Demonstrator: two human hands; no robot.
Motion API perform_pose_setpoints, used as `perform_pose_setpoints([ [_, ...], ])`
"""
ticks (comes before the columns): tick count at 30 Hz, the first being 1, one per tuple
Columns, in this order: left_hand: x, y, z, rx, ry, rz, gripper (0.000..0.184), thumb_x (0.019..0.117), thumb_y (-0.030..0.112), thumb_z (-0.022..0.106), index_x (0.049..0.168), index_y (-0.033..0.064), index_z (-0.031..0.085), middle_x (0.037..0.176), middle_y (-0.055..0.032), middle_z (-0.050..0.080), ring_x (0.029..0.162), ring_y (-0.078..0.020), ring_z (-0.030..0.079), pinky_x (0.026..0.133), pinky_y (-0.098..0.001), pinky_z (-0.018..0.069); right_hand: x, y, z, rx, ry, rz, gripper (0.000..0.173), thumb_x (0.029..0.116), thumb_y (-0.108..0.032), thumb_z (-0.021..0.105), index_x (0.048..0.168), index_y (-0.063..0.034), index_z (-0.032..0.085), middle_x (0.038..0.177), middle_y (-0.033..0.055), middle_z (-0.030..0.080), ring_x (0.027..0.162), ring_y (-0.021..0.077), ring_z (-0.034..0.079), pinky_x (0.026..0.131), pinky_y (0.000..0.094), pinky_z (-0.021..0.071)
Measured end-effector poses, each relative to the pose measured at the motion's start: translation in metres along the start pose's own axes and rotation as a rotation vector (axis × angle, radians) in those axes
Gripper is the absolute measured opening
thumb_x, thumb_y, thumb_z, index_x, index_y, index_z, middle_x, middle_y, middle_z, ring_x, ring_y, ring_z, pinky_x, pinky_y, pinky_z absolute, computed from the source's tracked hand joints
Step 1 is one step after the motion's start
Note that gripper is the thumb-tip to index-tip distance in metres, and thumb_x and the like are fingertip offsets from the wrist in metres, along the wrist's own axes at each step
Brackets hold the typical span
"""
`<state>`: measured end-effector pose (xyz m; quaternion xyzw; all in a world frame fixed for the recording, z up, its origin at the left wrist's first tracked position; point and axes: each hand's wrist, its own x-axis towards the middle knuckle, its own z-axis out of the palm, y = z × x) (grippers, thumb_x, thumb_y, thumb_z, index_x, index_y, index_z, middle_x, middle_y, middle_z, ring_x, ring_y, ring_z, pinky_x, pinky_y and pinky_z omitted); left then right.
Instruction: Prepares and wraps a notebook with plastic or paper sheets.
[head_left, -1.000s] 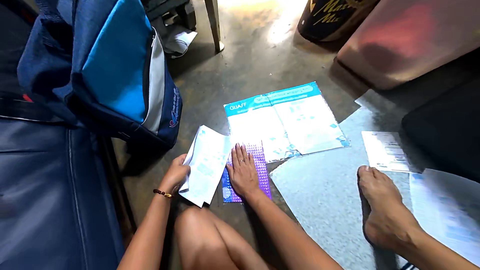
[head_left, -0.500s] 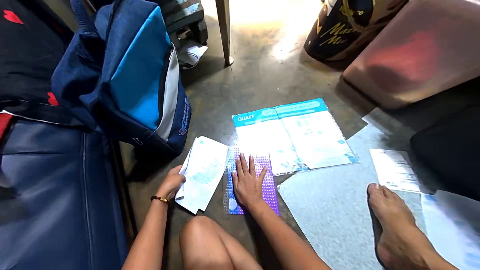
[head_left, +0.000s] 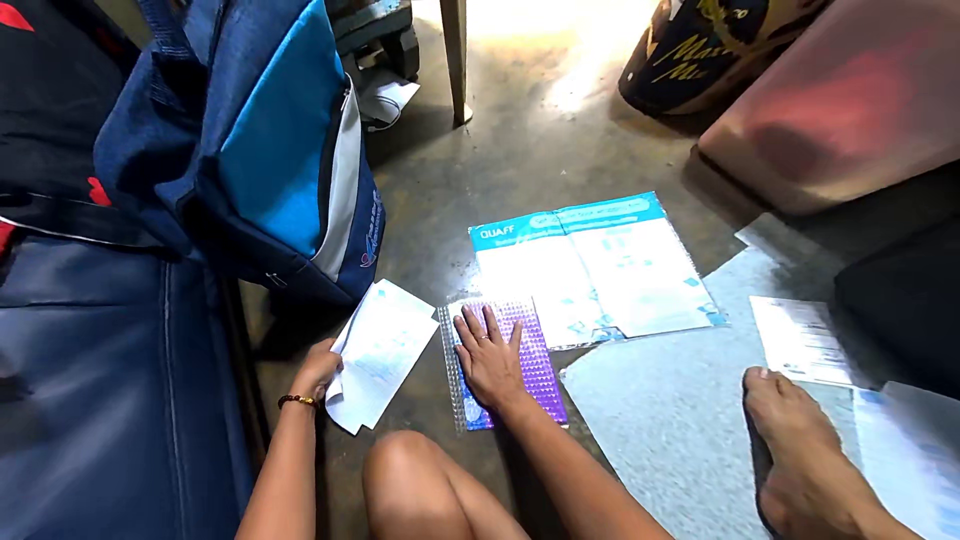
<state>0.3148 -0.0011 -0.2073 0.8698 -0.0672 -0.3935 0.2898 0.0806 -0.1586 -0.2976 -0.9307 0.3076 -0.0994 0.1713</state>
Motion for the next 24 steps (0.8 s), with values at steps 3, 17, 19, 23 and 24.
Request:
perform_pose_setpoints([
  [3,0.002,-0.004,-0.004,0.195,0.063,-0.003,0.037,0.0925,-0.010,0.057,0.129,-0.0056,0.059,0.122,-0.0262,0.062,0.107,-0.0322,0.061,0.092,-0.0483,0.0488,0.002,-0.002,-0.006,0.000,-0.065,0.061,0.061,0.1039,-0.058,0.033,0.157,-0.0299,0.045,0.168,0.0059,0.030,0.154,0.0476,0.017,0.107,0.0862,0.0024],
  [17,-0.097,0.048,0.101,0.091,0.040,0.458,0.050,0.0974,0.011,0.066,0.141,-0.0071,0.052,0.143,-0.0280,0.053,0.128,-0.0358,0.057,0.106,-0.0466,0.0486,-0.012,0.023,-0.052,0.455,0.253,0.322,0.041,0.1060,-0.021,0.049,0.140,-0.0028,0.062,0.150,0.0272,0.050,0.143,0.0492,0.040,0.117,0.0659,0.0275],
  [19,-0.096,0.042,0.124,-0.030,-0.107,0.273,0.057,0.0981,0.014,0.068,0.147,-0.0057,0.045,0.143,-0.0281,0.052,0.126,-0.0348,0.058,0.104,-0.0456,0.0487,-0.034,0.039,-0.072,0.512,0.306,0.529,0.032,0.1030,-0.015,0.056,0.124,0.0057,0.068,0.130,0.0307,0.059,0.122,0.0479,0.054,0.102,0.0598,0.0432],
  [23,-0.091,0.035,0.148,0.042,-0.008,0.167,0.056,0.0973,0.014,0.069,0.145,-0.0060,0.047,0.138,-0.0269,0.055,0.122,-0.0349,0.059,0.104,-0.0472,0.0471,-0.077,0.054,-0.078,0.561,0.144,0.487,0.027,0.0901,-0.007,0.072,0.112,0.0084,0.071,0.115,0.0285,0.064,0.108,0.0416,0.062,0.095,0.0534,0.0502],
  [24,-0.089,0.033,0.150,0.061,0.022,0.160,0.053,0.0972,0.013,0.069,0.143,-0.0055,0.049,0.136,-0.0258,0.058,0.121,-0.0347,0.060,0.104,-0.0480,0.0474,-0.087,0.053,-0.073,0.535,0.130,0.392,0.034,0.0837,-0.008,0.077,0.113,0.0078,0.071,0.116,0.0291,0.064,0.109,0.0436,0.061,0.095,0.0556,0.0498],
])
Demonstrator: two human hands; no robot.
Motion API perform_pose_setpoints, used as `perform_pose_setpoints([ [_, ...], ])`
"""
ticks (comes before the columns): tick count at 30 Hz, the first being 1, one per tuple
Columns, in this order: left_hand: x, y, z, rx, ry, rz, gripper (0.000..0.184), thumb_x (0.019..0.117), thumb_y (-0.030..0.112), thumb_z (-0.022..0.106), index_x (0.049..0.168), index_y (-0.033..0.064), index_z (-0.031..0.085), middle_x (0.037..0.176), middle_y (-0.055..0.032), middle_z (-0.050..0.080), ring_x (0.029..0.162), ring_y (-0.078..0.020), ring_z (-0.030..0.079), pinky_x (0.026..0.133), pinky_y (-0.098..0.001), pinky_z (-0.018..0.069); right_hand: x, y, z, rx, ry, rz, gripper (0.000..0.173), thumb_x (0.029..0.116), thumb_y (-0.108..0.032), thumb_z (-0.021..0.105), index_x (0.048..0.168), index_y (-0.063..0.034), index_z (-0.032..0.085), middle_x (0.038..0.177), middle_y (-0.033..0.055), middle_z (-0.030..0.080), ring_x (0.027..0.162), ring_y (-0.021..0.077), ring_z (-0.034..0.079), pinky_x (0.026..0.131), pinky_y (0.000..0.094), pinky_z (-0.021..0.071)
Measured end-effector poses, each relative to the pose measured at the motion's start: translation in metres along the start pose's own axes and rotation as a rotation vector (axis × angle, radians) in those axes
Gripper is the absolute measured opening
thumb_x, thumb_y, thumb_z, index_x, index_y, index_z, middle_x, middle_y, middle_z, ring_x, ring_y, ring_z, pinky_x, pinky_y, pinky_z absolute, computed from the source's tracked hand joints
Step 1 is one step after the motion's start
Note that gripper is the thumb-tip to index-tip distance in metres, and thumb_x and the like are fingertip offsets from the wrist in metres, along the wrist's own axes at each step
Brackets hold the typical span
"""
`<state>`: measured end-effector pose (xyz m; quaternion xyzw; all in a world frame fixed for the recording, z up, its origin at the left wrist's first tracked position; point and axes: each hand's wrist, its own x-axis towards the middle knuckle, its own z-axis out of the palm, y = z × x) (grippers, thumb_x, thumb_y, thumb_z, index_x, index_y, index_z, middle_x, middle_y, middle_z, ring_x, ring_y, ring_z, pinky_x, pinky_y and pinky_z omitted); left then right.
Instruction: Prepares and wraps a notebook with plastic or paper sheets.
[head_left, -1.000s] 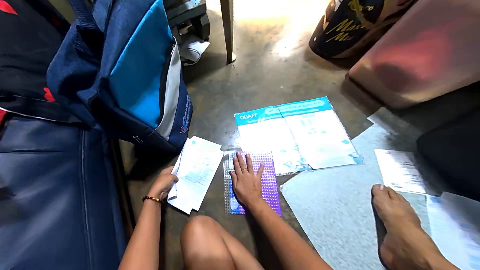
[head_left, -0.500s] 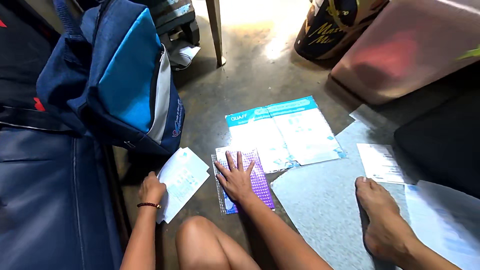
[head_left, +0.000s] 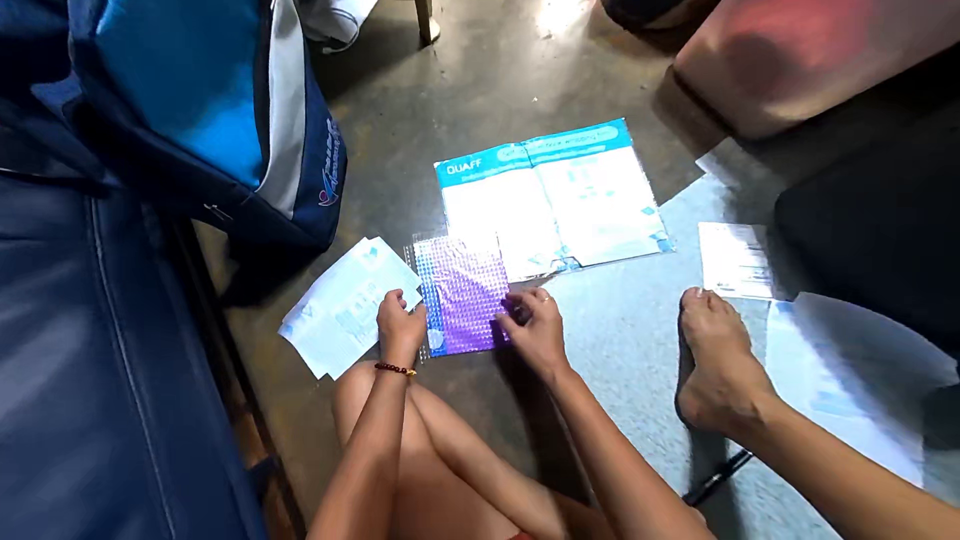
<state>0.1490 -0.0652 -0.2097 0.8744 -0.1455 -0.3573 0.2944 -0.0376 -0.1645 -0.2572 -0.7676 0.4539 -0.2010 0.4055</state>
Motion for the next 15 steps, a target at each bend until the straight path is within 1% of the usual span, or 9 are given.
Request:
perform_pose_setpoints([
  [2,0.004,-0.005,0.001,0.020,0.025,-0.018,0.047,0.0964,0.013,0.069,0.138,-0.0037,0.055,0.127,-0.0227,0.064,0.116,-0.0332,0.063,0.101,-0.0489,0.0496,-0.014,0.004,0.007,-0.059,-0.076,-0.198,0.054,0.0721,-0.018,0.085,0.120,0.0039,0.071,0.121,0.0296,0.063,0.114,0.0486,0.058,0.096,0.0621,0.0469],
  [4,0.007,-0.011,0.001,-0.032,0.022,-0.046,0.042,0.0938,0.011,0.072,0.132,-0.0030,0.059,0.115,-0.0192,0.069,0.105,-0.0286,0.067,0.094,-0.0459,0.0533,-0.026,-0.004,0.016,-0.121,-0.188,-0.318,0.067,0.0697,-0.026,0.088,0.128,-0.0005,0.068,0.129,0.0283,0.061,0.122,0.0501,0.055,0.100,0.0645,0.0446],
  [5,0.009,-0.014,0.002,-0.075,0.010,-0.061,0.042,0.0926,0.009,0.073,0.130,-0.0032,0.060,0.111,-0.0183,0.070,0.100,-0.0266,0.069,0.091,-0.0436,0.0550,-0.033,-0.008,0.024,-0.140,-0.223,-0.367,0.068,0.0694,-0.026,0.089,0.129,-0.0008,0.067,0.130,0.0284,0.061,0.124,0.0505,0.055,0.102,0.0646,0.0437],
  [7,0.013,-0.019,0.004,-0.154,-0.019,-0.077,0.043,0.0903,0.006,0.075,0.130,-0.0039,0.060,0.109,-0.0182,0.071,0.095,-0.0245,0.070,0.088,-0.0407,0.0568,-0.044,-0.015,0.042,-0.177,-0.227,-0.467,0.062,0.0711,-0.024,0.088,0.125,0.0005,0.069,0.129,0.0295,0.062,0.122,0.0515,0.057,0.103,0.0646,0.0443],
  [9,0.015,-0.018,0.005,-0.206,-0.042,-0.092,0.045,0.0888,0.003,0.076,0.130,-0.0041,0.059,0.108,-0.0179,0.071,0.092,-0.0227,0.070,0.085,-0.0383,0.0568,-0.051,-0.013,0.062,-0.244,-0.132,-0.602,0.050,0.0749,-0.026,0.084,0.115,0.0011,0.072,0.124,0.0289,0.066,0.115,0.0500,0.063,0.097,0.0622,0.0494],
  [11,0.015,-0.016,0.005,-0.259,-0.028,-0.101,0.042,0.0894,0.003,0.076,0.128,-0.0046,0.060,0.101,-0.0158,0.071,0.082,-0.0179,0.069,0.077,-0.0332,0.0570,-0.052,-0.008,0.079,-0.339,0.043,-0.751,0.036,0.0810,-0.031,0.076,0.104,-0.0026,0.075,0.112,0.0237,0.072,0.102,0.0430,0.070,0.086,0.0538,0.0544],
  [12,0.014,-0.014,0.004,-0.305,-0.011,-0.112,0.039,0.0909,0.003,0.074,0.127,-0.0048,0.060,0.097,-0.0146,0.070,0.076,-0.0152,0.067,0.071,-0.0299,0.0563,-0.050,-0.005,0.086,-0.386,0.131,-0.812,0.029,0.0859,-0.032,0.070,0.098,-0.0060,0.075,0.106,0.0194,0.074,0.095,0.0377,0.071,0.082,0.0486,0.0540],
  [13,0.014,-0.013,0.003,-0.362,0.008,-0.127,0.036,0.0926,0.003,0.072,0.126,-0.0051,0.061,0.093,-0.0142,0.070,0.071,-0.0134,0.066,0.066,-0.0274,0.0548,-0.047,-0.004,0.091,-0.415,0.196,-0.859,0.023,0.0904,-0.030,0.065,0.093,-0.0085,0.075,0.101,0.0159,0.074,0.091,0.0338,0.070,0.079,0.0452,0.0522],
  [15,0.012,-0.015,0.000,-0.479,0.035,-0.166,0.030,0.0958,0.004,0.069,0.124,-0.0053,0.061,0.090,-0.0145,0.069,0.068,-0.0127,0.063,0.062,-0.0254,0.0525,-0.046,-0.002,0.095,-0.447,0.242,-0.926,0.019,0.0949,-0.024,0.061,0.090,-0.0111,0.075,0.098,0.0121,0.075,0.091,0.0301,0.070,0.079,0.0428,0.0511],
])
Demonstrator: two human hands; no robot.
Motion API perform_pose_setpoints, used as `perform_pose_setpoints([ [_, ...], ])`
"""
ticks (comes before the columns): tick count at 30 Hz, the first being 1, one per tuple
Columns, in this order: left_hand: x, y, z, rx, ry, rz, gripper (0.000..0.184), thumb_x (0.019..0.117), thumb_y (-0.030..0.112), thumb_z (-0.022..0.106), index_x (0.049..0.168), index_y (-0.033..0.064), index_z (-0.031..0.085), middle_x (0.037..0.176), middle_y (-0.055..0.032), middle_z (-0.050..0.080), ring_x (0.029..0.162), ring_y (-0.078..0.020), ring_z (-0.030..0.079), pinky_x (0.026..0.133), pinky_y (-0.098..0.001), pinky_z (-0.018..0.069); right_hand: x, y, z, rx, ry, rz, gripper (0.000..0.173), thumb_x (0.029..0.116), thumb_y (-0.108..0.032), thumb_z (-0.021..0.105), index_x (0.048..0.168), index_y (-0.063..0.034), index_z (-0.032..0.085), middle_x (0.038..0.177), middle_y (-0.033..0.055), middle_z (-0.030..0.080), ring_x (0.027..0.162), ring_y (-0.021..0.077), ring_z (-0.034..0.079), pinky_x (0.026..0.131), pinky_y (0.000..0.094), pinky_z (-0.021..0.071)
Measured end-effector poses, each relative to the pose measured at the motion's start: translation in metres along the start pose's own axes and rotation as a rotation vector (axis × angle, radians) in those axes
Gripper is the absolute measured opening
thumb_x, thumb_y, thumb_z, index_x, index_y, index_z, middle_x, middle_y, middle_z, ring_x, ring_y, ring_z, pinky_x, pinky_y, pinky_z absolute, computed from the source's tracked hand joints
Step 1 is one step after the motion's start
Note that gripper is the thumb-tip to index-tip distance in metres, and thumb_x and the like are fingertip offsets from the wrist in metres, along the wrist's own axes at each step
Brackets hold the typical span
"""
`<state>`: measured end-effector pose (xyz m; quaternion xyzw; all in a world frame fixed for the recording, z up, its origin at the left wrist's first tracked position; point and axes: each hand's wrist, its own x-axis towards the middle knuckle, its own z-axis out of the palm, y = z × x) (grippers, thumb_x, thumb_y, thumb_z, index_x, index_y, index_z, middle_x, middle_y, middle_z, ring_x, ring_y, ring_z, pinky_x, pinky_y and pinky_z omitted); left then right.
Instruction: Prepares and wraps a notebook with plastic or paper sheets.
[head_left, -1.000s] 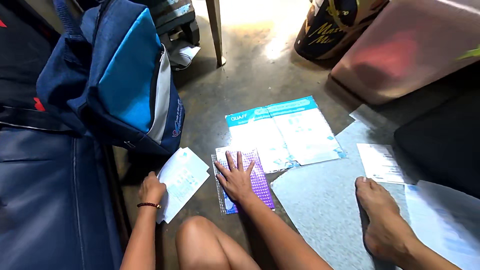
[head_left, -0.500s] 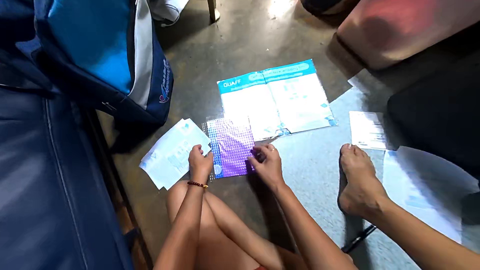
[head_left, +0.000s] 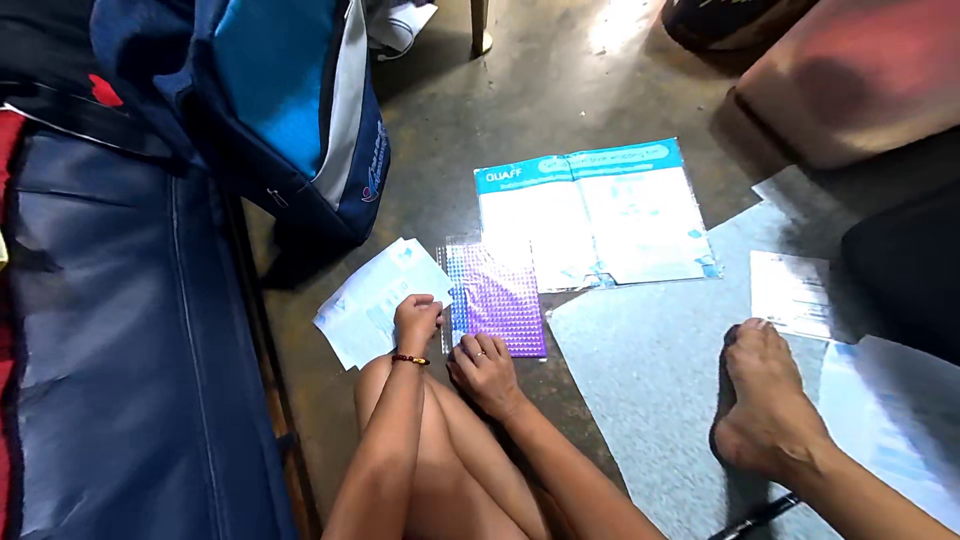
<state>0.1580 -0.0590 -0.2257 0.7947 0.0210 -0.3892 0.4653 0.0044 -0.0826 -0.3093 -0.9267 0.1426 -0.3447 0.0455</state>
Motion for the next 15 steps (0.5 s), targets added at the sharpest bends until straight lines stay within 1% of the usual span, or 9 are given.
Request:
perform_pose_setpoints([
  [2,-0.002,-0.001,-0.004,-0.093,0.011,-0.039,0.028,0.0978,0.005,0.066,0.123,-0.0051,0.061,0.093,-0.0152,0.068,0.070,-0.0137,0.063,0.062,-0.0252,0.0522,0.000,-0.001,0.002,0.009,0.001,-0.046,0.018,0.0949,-0.021,0.061,0.088,-0.0123,0.075,0.099,0.0104,0.075,0.091,0.0288,0.069,0.080,0.0417,0.0503],
  [5,-0.006,0.001,-0.008,-0.184,0.029,-0.107,0.026,0.0993,0.006,0.065,0.123,-0.0039,0.061,0.099,-0.0164,0.067,0.077,-0.0169,0.064,0.066,-0.0278,0.0526,0.001,-0.004,0.004,0.043,-0.027,-0.035,0.033,0.0948,-0.040,0.061,0.091,-0.0102,0.076,0.098,0.0122,0.075,0.088,0.0300,0.069,0.077,0.0431,0.0516],
  [7,-0.008,0.000,-0.010,-0.175,0.034,-0.113,0.027,0.0994,0.007,0.065,0.123,-0.0036,0.060,0.101,-0.0177,0.067,0.079,-0.0186,0.065,0.068,-0.0297,0.0529,0.004,-0.008,0.001,0.101,-0.070,0.064,0.044,0.0900,-0.048,0.064,0.093,-0.0061,0.076,0.096,0.0161,0.074,0.087,0.0345,0.070,0.077,0.0481,0.0533],
  [9,-0.008,-0.003,-0.010,-0.088,0.007,-0.069,0.030,0.0992,0.009,0.066,0.125,-0.0044,0.059,0.104,-0.0198,0.068,0.081,-0.0205,0.068,0.070,-0.0318,0.0557,0.008,-0.009,-0.006,0.177,-0.115,0.214,0.042,0.0841,-0.043,0.070,0.095,-0.0024,0.075,0.098,0.0199,0.073,0.090,0.0398,0.069,0.080,0.0539,0.0528],
  [11,-0.006,-0.007,-0.012,0.065,-0.015,0.006,0.031,0.0991,0.011,0.067,0.125,-0.0051,0.061,0.106,-0.0204,0.070,0.087,-0.0223,0.070,0.077,-0.0348,0.0579,0.005,-0.008,-0.013,0.215,-0.132,0.313,0.037,0.0810,-0.034,0.068,0.097,-0.0013,0.074,0.103,0.0215,0.072,0.096,0.0423,0.068,0.083,0.0557,0.0515],
  [12,-0.004,-0.006,-0.013,0.167,-0.015,0.060,0.031,0.0989,0.012,0.066,0.125,-0.0049,0.063,0.111,-0.0204,0.070,0.095,-0.0243,0.070,0.086,-0.0381,0.0574,0.001,-0.004,-0.016,0.217,-0.133,0.323,0.036,0.0800,-0.032,0.065,0.098,-0.0013,0.074,0.104,0.0219,0.071,0.098,0.0428,0.067,0.084,0.0558,0.0514],
  [13,-0.002,-0.002,-0.017,0.273,0.003,0.119,0.033,0.0987,0.013,0.066,0.127,-0.0035,0.064,0.120,-0.0201,0.069,0.107,-0.0265,0.068,0.095,-0.0418,0.0538,-0.003,0.000,-0.019,0.217,-0.141,0.316,0.036,0.0789,-0.029,0.064,0.099,-0.0013,0.074,0.106,0.0224,0.071,0.100,0.0436,0.067,0.085,0.0561,0.0515],
  [14,-0.001,0.003,-0.021,0.376,0.038,0.166,0.036,0.0984,0.015,0.067,0.130,-0.0007,0.065,0.132,-0.0199,0.064,0.122,-0.0297,0.062,0.105,-0.0459,0.0483,-0.007,0.004,-0.023,0.219,-0.160,0.300,0.036,0.0780,-0.027,0.063,0.101,-0.0015,0.074,0.109,0.0227,0.070,0.102,0.0442,0.066,0.086,0.0564,0.0517],
  [15,0.002,0.006,-0.025,0.463,0.084,0.193,0.040,0.0977,0.018,0.067,0.135,0.0028,0.064,0.145,-0.0197,0.055,0.134,-0.0324,0.054,0.111,-0.0487,0.0432,-0.010,0.007,-0.026,0.214,-0.178,0.278,0.035,0.0775,-0.025,0.064,0.102,-0.0019,0.074,0.111,0.0232,0.070,0.103,0.0449,0.066,0.087,0.0569,0.0520],
])
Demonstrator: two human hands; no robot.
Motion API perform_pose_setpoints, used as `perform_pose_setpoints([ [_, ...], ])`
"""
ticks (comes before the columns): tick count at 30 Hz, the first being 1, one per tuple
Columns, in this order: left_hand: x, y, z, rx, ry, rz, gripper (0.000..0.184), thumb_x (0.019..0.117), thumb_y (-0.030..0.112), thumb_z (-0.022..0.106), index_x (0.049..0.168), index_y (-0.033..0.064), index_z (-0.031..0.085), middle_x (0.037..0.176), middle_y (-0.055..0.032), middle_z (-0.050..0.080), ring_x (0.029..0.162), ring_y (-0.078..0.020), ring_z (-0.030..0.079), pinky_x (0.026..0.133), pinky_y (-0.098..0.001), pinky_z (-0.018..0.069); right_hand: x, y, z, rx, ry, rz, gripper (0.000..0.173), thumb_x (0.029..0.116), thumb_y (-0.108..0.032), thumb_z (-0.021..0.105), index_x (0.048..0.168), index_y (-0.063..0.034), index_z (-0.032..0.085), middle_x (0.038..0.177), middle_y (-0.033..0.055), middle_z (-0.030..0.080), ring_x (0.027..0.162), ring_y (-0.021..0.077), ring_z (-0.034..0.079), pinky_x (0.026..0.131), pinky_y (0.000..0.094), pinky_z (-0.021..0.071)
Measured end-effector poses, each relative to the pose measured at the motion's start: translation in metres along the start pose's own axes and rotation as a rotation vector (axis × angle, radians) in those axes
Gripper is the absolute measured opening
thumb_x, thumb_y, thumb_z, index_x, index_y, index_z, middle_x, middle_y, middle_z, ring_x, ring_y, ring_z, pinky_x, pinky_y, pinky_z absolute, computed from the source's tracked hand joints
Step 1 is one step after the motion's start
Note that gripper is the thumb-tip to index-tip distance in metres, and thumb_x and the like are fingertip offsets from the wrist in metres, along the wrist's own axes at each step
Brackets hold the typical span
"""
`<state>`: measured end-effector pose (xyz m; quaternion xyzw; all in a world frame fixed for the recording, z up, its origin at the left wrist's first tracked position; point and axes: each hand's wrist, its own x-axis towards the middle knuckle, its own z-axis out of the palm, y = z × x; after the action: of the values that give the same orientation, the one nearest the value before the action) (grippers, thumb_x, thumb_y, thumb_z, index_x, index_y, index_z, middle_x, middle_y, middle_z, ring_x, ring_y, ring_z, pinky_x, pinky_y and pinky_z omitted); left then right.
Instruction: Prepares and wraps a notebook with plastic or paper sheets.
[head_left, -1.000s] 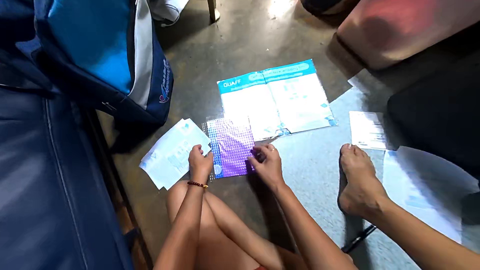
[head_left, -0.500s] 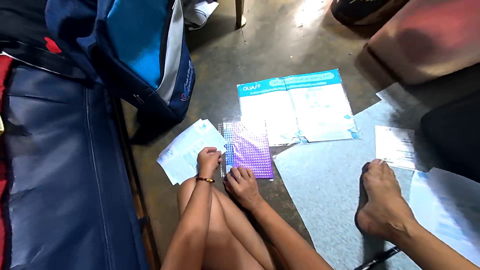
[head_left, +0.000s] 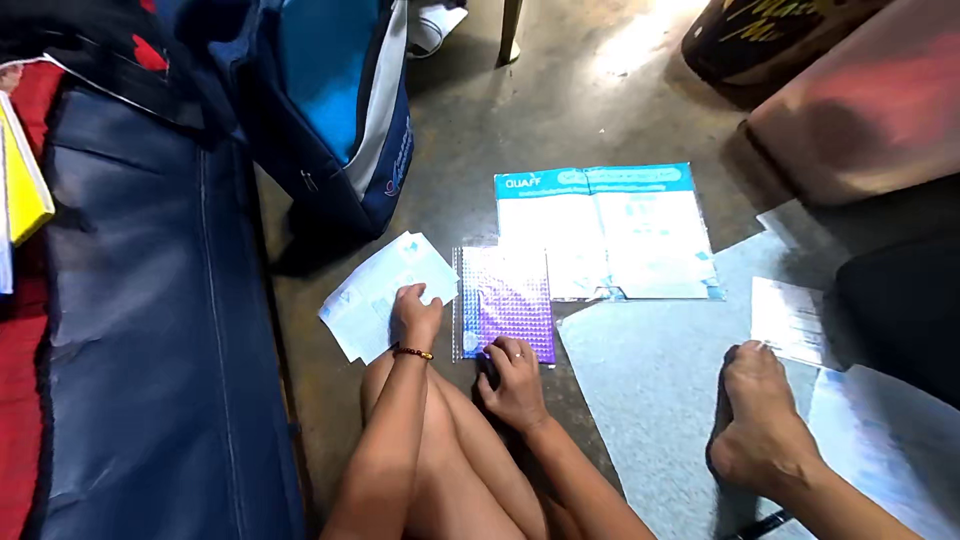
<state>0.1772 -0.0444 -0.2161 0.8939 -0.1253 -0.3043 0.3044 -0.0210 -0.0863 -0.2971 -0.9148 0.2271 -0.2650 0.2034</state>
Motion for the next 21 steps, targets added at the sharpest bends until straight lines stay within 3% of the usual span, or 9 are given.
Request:
perform_pose_setpoints([
  [2,0.008,-0.001,-0.004,0.088,0.051,-0.011,0.052,0.0952,0.024,0.071,0.142,0.0058,0.059,0.165,-0.0225,0.028,0.151,-0.0379,0.030,0.121,-0.0512,0.0289,-0.002,0.004,-0.002,-0.035,-0.011,-0.046,0.033,0.0785,-0.024,0.065,0.102,-0.0028,0.075,0.112,0.0241,0.070,0.103,0.0453,0.067,0.088,0.0566,0.0526],
  [4,0.010,0.000,-0.002,0.107,0.067,-0.021,0.057,0.0942,0.026,0.072,0.145,0.0064,0.055,0.168,-0.0240,0.017,0.155,-0.0384,0.020,0.124,-0.0504,0.0235,-0.001,0.005,-0.002,-0.058,0.000,-0.089,0.033,0.0807,-0.025,0.065,0.103,-0.0038,0.076,0.112,0.0239,0.070,0.103,0.0446,0.067,0.089,0.0553,0.0524],
  [5,0.007,0.001,0.001,0.095,0.087,-0.013,0.053,0.0943,0.024,0.072,0.142,0.0062,0.058,0.167,-0.0232,0.021,0.154,-0.0377,0.023,0.123,-0.0499,0.0253,-0.001,0.006,-0.001,-0.064,0.005,-0.110,0.031,0.0821,-0.026,0.065,0.103,-0.0042,0.076,0.112,0.0234,0.071,0.102,0.0442,0.067,0.089,0.0550,0.0525],
  [7,0.001,0.005,0.005,0.035,0.128,0.062,0.037,0.0945,0.016,0.070,0.129,0.0029,0.066,0.154,-0.0224,0.043,0.143,-0.0368,0.042,0.116,-0.0483,0.0363,0.001,0.007,0.000,-0.059,0.029,-0.124,0.032,0.0838,-0.029,0.065,0.102,-0.0050,0.077,0.111,0.0223,0.072,0.101,0.0433,0.068,0.089,0.0548,0.0527],
  [10,0.002,0.006,0.009,-0.102,0.017,0.135,0.034,0.0977,0.010,0.065,0.128,-0.0051,0.064,0.131,-0.0238,0.063,0.122,-0.0317,0.062,0.107,-0.0427,0.0480,0.011,0.006,-0.001,-0.025,0.158,0.106,0.042,0.0846,-0.036,0.063,0.102,-0.0003,0.076,0.112,0.0251,0.070,0.104,0.0453,0.066,0.091,0.0568,0.0509],
  [13,0.003,0.012,0.013,-0.277,-0.018,0.067,0.032,0.0975,0.007,0.065,0.126,-0.0072,0.063,0.125,-0.0235,0.065,0.112,-0.0284,0.066,0.101,-0.0403,0.0513,0.041,0.011,-0.020,0.055,0.202,0.634,0.051,0.0836,-0.020,0.072,0.123,0.0124,0.065,0.132,0.0387,0.055,0.122,0.0582,0.052,0.103,0.0659,0.0401],
  [16,0.010,0.009,0.022,-0.484,0.001,-0.043,0.029,0.0967,0.004,0.066,0.123,-0.0074,0.063,0.117,-0.0225,0.066,0.098,-0.0255,0.066,0.087,-0.0388,0.0547,0.078,0.021,-0.043,0.142,0.013,1.027,0.060,0.0893,-0.016,0.077,0.138,0.0099,0.054,0.136,0.0357,0.052,0.130,0.0525,0.047,0.108,0.0619,0.0370],
  [19,0.013,0.009,0.024,-0.692,-0.021,-0.169,0.027,0.0981,0.003,0.065,0.123,-0.0075,0.061,0.110,-0.0219,0.065,0.094,-0.0248,0.063,0.083,-0.0390,0.0533,0.096,0.031,-0.049,0.219,-0.120,1.191,0.054,0.0870,-0.014,0.079,0.133,0.0053,0.059,0.134,0.0309,0.057,0.129,0.0474,0.050,0.105,0.0625,0.0394],
  [21,0.011,0.010,0.021,-0.752,-0.027,-0.211,0.027,0.0992,0.003,0.063,0.124,-0.0080,0.060,0.110,-0.0223,0.065,0.094,-0.0252,0.063,0.083,-0.0393,0.0532,0.103,0.033,-0.054,0.284,-0.121,1.232,0.038,0.0890,-0.012,0.078,0.120,0.0052,0.066,0.122,0.0286,0.064,0.118,0.0428,0.058,0.099,0.0607,0.0432],
])
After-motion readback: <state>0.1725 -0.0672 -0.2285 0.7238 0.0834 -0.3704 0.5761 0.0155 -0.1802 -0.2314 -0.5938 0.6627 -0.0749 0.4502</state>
